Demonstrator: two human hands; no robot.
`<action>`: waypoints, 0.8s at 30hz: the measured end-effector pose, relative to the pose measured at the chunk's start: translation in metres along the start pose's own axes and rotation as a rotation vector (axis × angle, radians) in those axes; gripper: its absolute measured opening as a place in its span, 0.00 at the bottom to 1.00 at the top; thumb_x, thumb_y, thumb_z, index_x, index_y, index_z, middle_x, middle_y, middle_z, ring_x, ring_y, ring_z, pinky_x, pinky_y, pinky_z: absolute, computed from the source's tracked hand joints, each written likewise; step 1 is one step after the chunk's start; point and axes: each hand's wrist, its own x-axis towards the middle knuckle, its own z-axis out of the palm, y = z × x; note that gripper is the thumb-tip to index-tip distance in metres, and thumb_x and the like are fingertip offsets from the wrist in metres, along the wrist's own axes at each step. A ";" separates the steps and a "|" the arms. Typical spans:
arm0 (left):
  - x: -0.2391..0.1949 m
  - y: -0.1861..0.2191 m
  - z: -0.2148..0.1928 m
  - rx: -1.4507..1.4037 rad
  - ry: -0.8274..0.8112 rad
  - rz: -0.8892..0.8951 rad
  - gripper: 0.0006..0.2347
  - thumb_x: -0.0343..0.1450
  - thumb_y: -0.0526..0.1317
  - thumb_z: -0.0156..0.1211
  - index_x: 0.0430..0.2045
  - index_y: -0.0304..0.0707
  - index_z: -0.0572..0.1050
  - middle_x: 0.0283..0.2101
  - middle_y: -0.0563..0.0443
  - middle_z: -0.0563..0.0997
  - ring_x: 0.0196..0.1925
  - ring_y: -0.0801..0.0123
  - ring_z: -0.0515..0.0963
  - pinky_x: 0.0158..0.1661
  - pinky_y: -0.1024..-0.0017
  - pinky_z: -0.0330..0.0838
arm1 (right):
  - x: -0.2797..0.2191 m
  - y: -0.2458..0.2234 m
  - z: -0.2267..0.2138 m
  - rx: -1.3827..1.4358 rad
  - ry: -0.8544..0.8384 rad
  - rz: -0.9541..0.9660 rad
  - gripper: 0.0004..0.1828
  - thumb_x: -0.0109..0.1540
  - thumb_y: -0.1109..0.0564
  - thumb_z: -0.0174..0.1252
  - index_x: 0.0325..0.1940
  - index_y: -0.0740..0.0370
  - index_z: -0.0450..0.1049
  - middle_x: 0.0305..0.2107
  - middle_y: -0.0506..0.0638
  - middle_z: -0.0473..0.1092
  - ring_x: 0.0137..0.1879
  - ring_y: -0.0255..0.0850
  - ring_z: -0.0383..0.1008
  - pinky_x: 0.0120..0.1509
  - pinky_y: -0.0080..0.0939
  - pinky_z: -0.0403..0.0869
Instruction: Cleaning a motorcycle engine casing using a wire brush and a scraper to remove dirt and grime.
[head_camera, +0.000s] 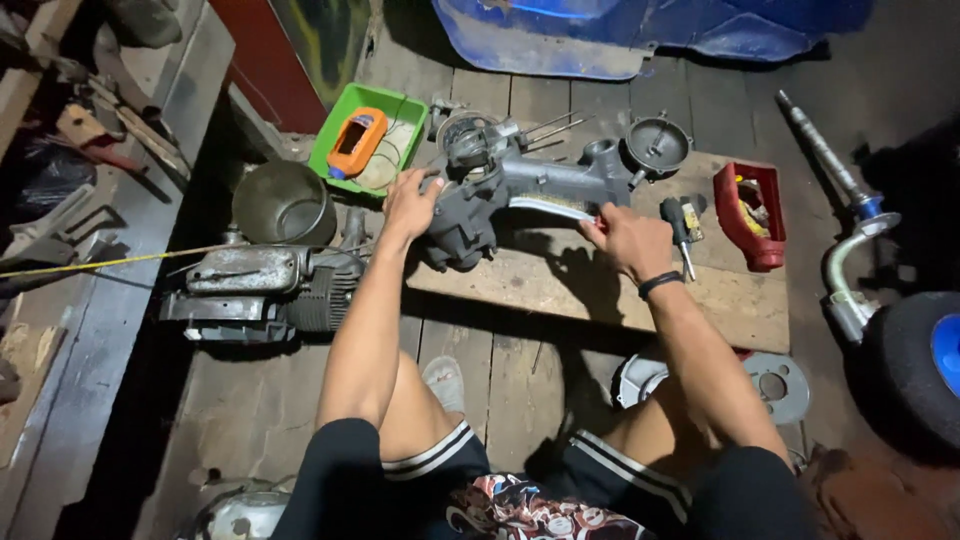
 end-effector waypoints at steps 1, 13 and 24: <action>-0.001 -0.002 0.000 0.001 0.006 0.003 0.20 0.79 0.58 0.46 0.65 0.58 0.70 0.71 0.47 0.62 0.73 0.47 0.60 0.70 0.43 0.49 | 0.004 -0.012 0.000 0.001 0.006 -0.002 0.26 0.68 0.26 0.44 0.34 0.46 0.68 0.24 0.50 0.70 0.32 0.54 0.79 0.37 0.52 0.74; 0.008 -0.003 0.008 0.061 0.037 -0.028 0.22 0.78 0.59 0.44 0.63 0.53 0.71 0.70 0.45 0.65 0.72 0.45 0.64 0.70 0.46 0.53 | 0.011 -0.005 -0.012 0.127 -0.172 0.033 0.28 0.67 0.26 0.39 0.35 0.47 0.68 0.24 0.52 0.74 0.37 0.56 0.80 0.42 0.54 0.76; -0.002 0.001 0.001 0.059 0.024 -0.031 0.20 0.79 0.58 0.43 0.61 0.59 0.72 0.68 0.49 0.66 0.71 0.45 0.65 0.68 0.45 0.55 | 0.007 0.004 -0.022 0.176 -0.277 0.078 0.27 0.66 0.28 0.40 0.38 0.48 0.70 0.28 0.55 0.77 0.42 0.57 0.81 0.45 0.55 0.76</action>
